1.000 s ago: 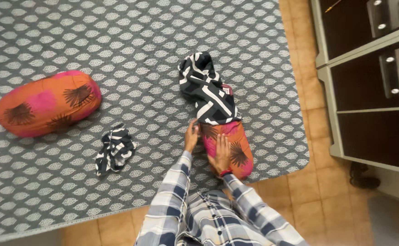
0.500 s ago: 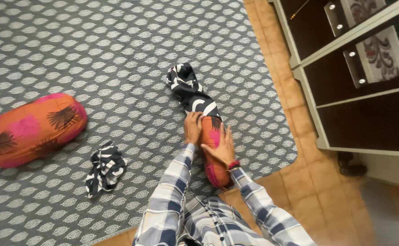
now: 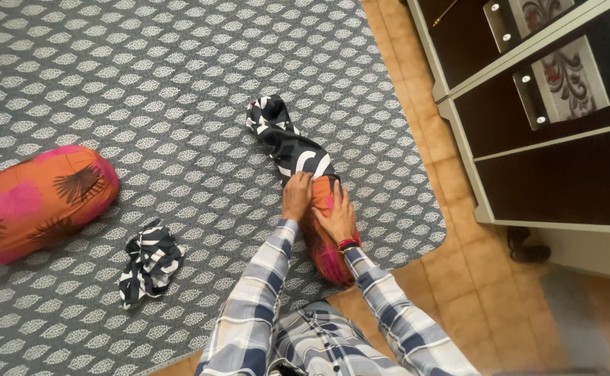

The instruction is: The person places a pillow on a bed and kemudian covers it with a black and white patterned cloth, wrapping it tightly.

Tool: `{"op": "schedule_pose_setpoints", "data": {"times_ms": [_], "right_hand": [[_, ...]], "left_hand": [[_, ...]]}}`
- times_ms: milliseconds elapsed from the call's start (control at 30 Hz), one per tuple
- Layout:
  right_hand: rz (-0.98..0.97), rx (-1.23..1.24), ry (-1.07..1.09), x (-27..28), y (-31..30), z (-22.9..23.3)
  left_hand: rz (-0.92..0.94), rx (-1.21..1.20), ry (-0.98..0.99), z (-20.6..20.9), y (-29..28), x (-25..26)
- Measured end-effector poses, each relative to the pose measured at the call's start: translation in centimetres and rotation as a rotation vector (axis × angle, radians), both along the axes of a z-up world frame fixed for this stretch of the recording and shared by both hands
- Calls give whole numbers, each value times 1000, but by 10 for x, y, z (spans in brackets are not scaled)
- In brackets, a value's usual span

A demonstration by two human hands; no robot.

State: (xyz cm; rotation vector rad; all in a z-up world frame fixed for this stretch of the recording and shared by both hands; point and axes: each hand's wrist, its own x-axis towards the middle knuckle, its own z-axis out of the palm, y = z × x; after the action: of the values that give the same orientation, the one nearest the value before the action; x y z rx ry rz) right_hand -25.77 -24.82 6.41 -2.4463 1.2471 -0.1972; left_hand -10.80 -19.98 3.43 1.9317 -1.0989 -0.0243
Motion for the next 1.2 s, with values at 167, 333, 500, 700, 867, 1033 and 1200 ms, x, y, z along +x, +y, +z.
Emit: {"op": "schedule_pose_setpoints", "data": {"times_ms": [167,333,500,700,867,1033,1200], "right_hand": [[-3,10,7,3,3,3],[-11,-21,26,4,10,-7],[-90,36,33,-6,8,-33],[-30,-96,-101,-4,16,-11],[-30,136,20,-1,3,33],[-162,416,-113,-18,-13,50],[-222,965,-768,-46,-19,20]], "left_hand": [[-174,150,-309,-30,-1,8],[-76,124,-126,-31,-9,8],[-277,181,129,-16,21,-34],[-341,66,103,-1,36,-20],[-256,29,28,-12,53,-5],[46,291,120,-41,99,0],[101,116,245,-4,129,-1]]}}
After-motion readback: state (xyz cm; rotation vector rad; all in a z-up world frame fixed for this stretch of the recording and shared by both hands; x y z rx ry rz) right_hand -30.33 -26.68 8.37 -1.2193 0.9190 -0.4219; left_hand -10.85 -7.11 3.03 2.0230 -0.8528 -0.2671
